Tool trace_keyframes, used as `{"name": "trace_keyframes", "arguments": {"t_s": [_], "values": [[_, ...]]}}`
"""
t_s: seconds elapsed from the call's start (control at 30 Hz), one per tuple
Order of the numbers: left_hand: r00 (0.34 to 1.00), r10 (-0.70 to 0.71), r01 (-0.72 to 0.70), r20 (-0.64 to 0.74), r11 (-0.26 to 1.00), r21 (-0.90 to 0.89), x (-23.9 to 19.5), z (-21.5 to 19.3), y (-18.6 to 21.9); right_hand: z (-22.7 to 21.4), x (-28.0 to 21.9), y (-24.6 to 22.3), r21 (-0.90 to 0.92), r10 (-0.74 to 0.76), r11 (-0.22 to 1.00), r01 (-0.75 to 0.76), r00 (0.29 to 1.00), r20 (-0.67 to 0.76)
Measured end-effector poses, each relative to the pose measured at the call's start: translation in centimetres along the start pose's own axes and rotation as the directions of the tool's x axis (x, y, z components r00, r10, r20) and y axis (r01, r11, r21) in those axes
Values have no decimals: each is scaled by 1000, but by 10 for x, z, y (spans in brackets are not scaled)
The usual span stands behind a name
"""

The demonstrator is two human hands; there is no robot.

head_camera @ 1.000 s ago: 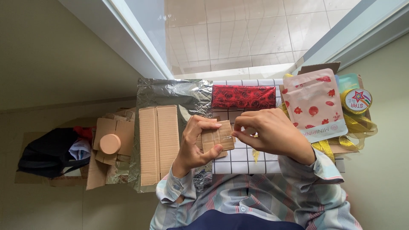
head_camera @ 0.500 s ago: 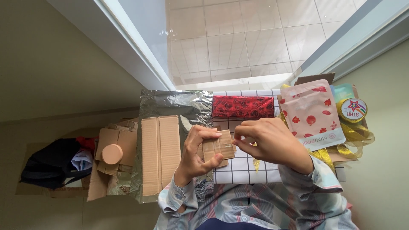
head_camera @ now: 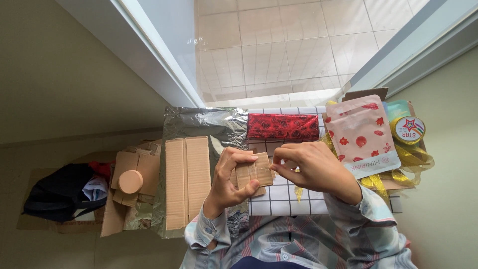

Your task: Assembling a cardboard structure by applying double-sided tape to strips and joining them together.

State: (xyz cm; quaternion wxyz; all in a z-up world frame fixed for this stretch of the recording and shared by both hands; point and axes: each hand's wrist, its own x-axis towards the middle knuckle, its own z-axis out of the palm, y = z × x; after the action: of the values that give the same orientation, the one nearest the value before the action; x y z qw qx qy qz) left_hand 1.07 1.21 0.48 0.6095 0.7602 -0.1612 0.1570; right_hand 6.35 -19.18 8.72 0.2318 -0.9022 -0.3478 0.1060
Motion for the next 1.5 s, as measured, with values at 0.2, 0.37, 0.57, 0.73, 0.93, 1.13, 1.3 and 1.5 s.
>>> {"name": "trace_keyframes", "arguments": {"t_s": [0.2, 0.37, 0.57, 0.73, 0.93, 1.13, 1.3, 1.5], "values": [[1000, -8, 8, -7, 1000, -2, -1, 1, 0, -1, 1, 0, 64, -6, 998, 7, 1000, -26], [1000, -6, 6, -11, 1000, 3, -1, 1, 1, 4, -3, 0, 138, 14, 990, -7, 999, -46], [1000, 6, -6, -25, 1000, 6, -2, 2, -2, 7, -4, -3, 215, 39, 976, -20, 996, -84], [1000, 5, -5, -22, 1000, 0, -4, 3, -3, 17, -6, 3, 225, 58, 974, -36, 994, -94], [1000, 8, -8, -21, 1000, 5, -4, 3, -4, 17, -6, 0, 219, 63, 975, -40, 993, -100], [1000, -5, 5, -28, 1000, -8, -4, 4, -4, 17, -8, -2, 168, 79, 984, -59, 990, -116], [999, 2, -2, -34, 1000, -9, -4, 5, -5, 17, -9, -3, 137, 80, 988, -63, 989, -121], [999, 12, -12, -33, 1000, -1, -5, 5, -7, 17, -11, -7, 155, 108, 984, -88, 986, -128]]}}
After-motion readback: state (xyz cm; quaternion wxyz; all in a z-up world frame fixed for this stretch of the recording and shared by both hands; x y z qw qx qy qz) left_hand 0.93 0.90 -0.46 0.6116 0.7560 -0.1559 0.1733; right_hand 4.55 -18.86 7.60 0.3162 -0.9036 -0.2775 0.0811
